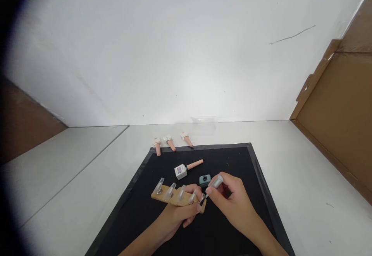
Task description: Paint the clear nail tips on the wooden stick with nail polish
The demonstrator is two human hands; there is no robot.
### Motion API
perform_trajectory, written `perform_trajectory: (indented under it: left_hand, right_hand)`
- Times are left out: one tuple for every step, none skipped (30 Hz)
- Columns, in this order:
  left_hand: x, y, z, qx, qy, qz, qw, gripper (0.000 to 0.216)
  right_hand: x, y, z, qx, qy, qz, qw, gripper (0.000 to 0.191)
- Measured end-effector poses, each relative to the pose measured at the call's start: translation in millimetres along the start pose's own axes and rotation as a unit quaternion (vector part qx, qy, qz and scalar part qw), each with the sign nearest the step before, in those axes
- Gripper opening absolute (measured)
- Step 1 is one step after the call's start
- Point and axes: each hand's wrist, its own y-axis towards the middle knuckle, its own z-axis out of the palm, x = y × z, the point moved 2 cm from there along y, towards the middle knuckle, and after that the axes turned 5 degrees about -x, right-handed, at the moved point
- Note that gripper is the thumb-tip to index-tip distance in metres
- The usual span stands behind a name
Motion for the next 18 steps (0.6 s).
perform_trajectory:
  left_hand:
    - [1.4,0.2,-0.5,0.004,-0.003,0.004,1.0,0.041]
    - [3.0,0.5,-1.1,0.007,-0.006,0.008,1.0,0.041]
    - [4.7,0.8,-1.7,0.008,-0.01,0.011,1.0,0.041]
    - [6.2,1.0,-2.2,0.011,-0.014,0.014,1.0,0.041]
    - [7.2,1.2,-2.5,0.013,-0.017,0.015,1.0,0.041]
    - [7.8,1.2,-2.6,0.015,-0.02,0.016,1.0,0.042]
    - [7.9,1.1,-2.6,0.017,-0.022,0.016,0.999,0.042]
    - [7.6,0.9,-2.5,0.019,-0.023,0.016,0.999,0.042]
    - [6.9,0.7,-2.4,0.02,-0.023,0.015,0.999,0.042]
    - [6.1,0.4,-2.2,0.02,-0.022,0.014,0.999,0.042]
    - [5.3,0.2,-2.2,0.019,-0.021,0.013,1.0,0.042]
    - [4.7,0.0,-2.1,0.019,-0.02,0.012,1.0,0.042]
    - [4.2,-0.2,-2.2,0.018,-0.018,0.012,1.0,0.042]
    - [4.1,-0.2,-2.4,0.016,-0.018,0.013,1.0,0.041]
    - [4.4,-0.3,-2.8,0.015,-0.018,0.014,1.0,0.041]
    - [4.9,-0.5,-3.3,0.016,-0.018,0.015,1.0,0.041]
    - [5.7,-0.6,-3.9,0.019,-0.019,0.018,0.999,0.041]
    - [6.6,-0.9,-4.5,0.021,-0.019,0.02,0.999,0.04]
  right_hand:
    - [-0.1,1.1,-0.3,-0.005,0.002,0.002,1.0,0.024]
    - [-0.4,2.0,-0.8,-0.013,0.004,0.003,1.0,0.024]
    - [-0.7,2.7,-1.6,-0.023,0.007,0.004,1.0,0.024]
    - [-1.1,3.0,-2.4,-0.033,0.01,0.006,0.999,0.024]
    - [-1.3,2.8,-3.2,-0.04,0.014,0.007,0.999,0.025]
    - [-1.3,2.4,-3.9,-0.043,0.019,0.008,0.999,0.025]
    - [-1.1,1.6,-4.3,-0.039,0.025,0.007,0.999,0.026]
    - [-0.6,0.7,-4.2,-0.029,0.031,0.004,0.999,0.027]
    - [0.1,-0.1,-3.9,-0.015,0.034,0.0,0.999,0.028]
    - [0.8,-0.9,-3.2,0.002,0.035,-0.004,0.999,0.029]
    - [1.4,-1.3,-2.4,0.016,0.032,-0.007,0.999,0.03]
    - [1.7,-1.4,-1.6,0.026,0.028,-0.007,0.999,0.03]
    - [1.8,-1.1,-0.9,0.03,0.023,-0.005,0.999,0.03]
    - [1.6,-0.4,-0.3,0.026,0.019,-0.002,0.999,0.03]
    - [1.2,0.5,-0.1,0.016,0.016,0.001,1.0,0.03]
    - [0.8,1.3,-0.1,0.0,0.014,0.002,1.0,0.03]
    - [0.5,2.0,-0.4,-0.016,0.013,0.001,1.0,0.029]
    - [0.3,2.3,-0.8,-0.031,0.012,-0.001,0.999,0.03]
